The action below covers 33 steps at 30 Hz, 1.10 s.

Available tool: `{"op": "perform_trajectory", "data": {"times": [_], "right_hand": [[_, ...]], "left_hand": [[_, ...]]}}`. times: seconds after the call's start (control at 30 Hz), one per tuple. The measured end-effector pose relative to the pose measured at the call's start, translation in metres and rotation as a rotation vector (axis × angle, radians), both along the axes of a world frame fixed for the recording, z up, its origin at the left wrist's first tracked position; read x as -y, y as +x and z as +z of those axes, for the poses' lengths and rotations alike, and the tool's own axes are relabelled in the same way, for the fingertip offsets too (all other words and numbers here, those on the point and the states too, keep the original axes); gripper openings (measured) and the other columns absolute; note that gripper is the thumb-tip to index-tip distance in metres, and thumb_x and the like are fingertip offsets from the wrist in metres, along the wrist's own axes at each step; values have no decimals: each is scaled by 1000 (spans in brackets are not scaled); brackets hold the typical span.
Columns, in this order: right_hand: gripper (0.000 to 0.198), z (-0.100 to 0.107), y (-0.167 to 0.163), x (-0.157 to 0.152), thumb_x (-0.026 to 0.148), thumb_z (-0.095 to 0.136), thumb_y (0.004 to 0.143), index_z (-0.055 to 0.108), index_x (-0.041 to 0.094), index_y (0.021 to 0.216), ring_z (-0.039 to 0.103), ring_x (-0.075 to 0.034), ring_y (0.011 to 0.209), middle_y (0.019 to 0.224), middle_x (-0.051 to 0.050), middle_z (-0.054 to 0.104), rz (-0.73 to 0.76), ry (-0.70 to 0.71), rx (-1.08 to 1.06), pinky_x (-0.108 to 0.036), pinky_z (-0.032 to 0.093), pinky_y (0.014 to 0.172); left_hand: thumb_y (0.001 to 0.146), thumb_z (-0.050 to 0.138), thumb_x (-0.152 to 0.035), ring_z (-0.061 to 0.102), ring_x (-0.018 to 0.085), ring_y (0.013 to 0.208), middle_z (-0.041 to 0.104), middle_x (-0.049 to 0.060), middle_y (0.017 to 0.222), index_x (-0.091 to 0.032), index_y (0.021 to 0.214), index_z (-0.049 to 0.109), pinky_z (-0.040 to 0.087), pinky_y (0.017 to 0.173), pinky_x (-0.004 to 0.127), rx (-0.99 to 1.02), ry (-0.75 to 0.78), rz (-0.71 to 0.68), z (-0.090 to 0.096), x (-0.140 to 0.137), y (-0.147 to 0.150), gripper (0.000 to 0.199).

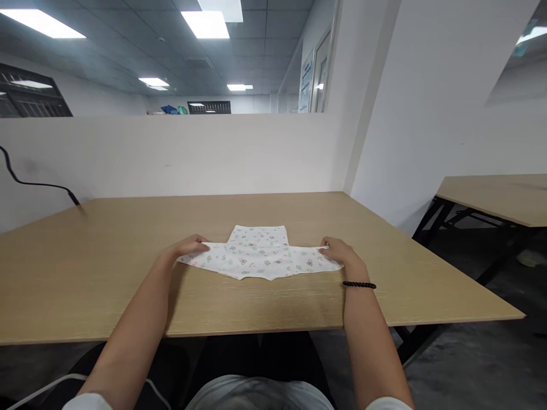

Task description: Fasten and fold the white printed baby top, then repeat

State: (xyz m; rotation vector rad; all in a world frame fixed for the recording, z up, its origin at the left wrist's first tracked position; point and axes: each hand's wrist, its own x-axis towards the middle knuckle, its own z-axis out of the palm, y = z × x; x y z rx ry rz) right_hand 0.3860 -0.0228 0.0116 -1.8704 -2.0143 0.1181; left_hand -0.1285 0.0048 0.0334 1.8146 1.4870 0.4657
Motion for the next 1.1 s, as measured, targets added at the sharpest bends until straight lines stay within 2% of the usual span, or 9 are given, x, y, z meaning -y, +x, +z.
{"op": "perform_trajectory", "data": {"times": [0.07,0.23,0.33,0.43,0.53,0.63,0.8,0.97,1.1], "right_hand": [[9,-1,1,-1,23,65,70,67,23,78,60,-21,73,81,-4,70,-20,-42,-41,-26,42,62],[23,-2,6,-2,8,57,57,66,21,74,62,-22,76,81,-6,70,-113,-93,-151,-27,41,63],[26,0,9,-2,6,55,52,64,20,72,62,-25,76,79,-8,68,-185,-89,-240,-29,41,63],[25,6,7,0,8,57,53,63,19,74,61,-26,77,80,-9,67,-205,-76,-380,-30,41,63],[22,16,-3,3,17,60,62,64,18,83,62,-24,74,79,-8,66,-118,-87,-591,-29,43,61],[30,29,-19,5,31,63,71,63,19,98,62,-20,71,79,-5,65,50,-132,-833,-27,47,58],[38,53,-63,-2,39,73,69,63,20,100,60,-15,67,78,-1,62,319,-225,-1114,-24,49,57],[32,53,-126,-6,34,74,71,61,20,97,62,-14,70,81,-1,62,492,-360,-1192,-25,54,63],[36,46,-156,6,26,77,74,62,19,105,66,-18,85,98,-7,67,541,-481,-1095,-32,58,77]], "left_hand": [[58,69,-40,46,15,53,50,-1,53,-18,64,58,26,51,26,-3,-8,35,1,0,-6,26],[55,68,-39,38,12,47,45,-3,49,-18,59,54,22,48,26,44,-28,102,0,1,-18,25],[53,67,-37,36,11,45,42,-3,48,-18,54,51,22,47,26,112,-42,131,-4,1,-23,25],[51,67,-30,40,11,45,45,-4,49,-17,56,53,24,46,25,213,-45,149,-8,1,-22,20],[51,67,-25,46,12,47,53,-3,56,-16,67,57,31,46,23,361,-46,146,-7,1,-19,21],[54,70,-23,53,15,49,58,-2,60,-17,85,59,38,47,24,523,-77,125,-5,3,-17,33],[59,76,-22,60,19,51,63,0,64,-18,104,56,42,47,25,767,-125,75,-3,7,-12,49],[62,79,-19,66,22,61,66,1,68,-18,109,56,49,57,28,958,-134,29,-4,7,-2,53],[62,79,-14,66,21,61,67,1,69,-17,110,56,51,62,29,1044,-144,7,-5,5,1,53]]}}
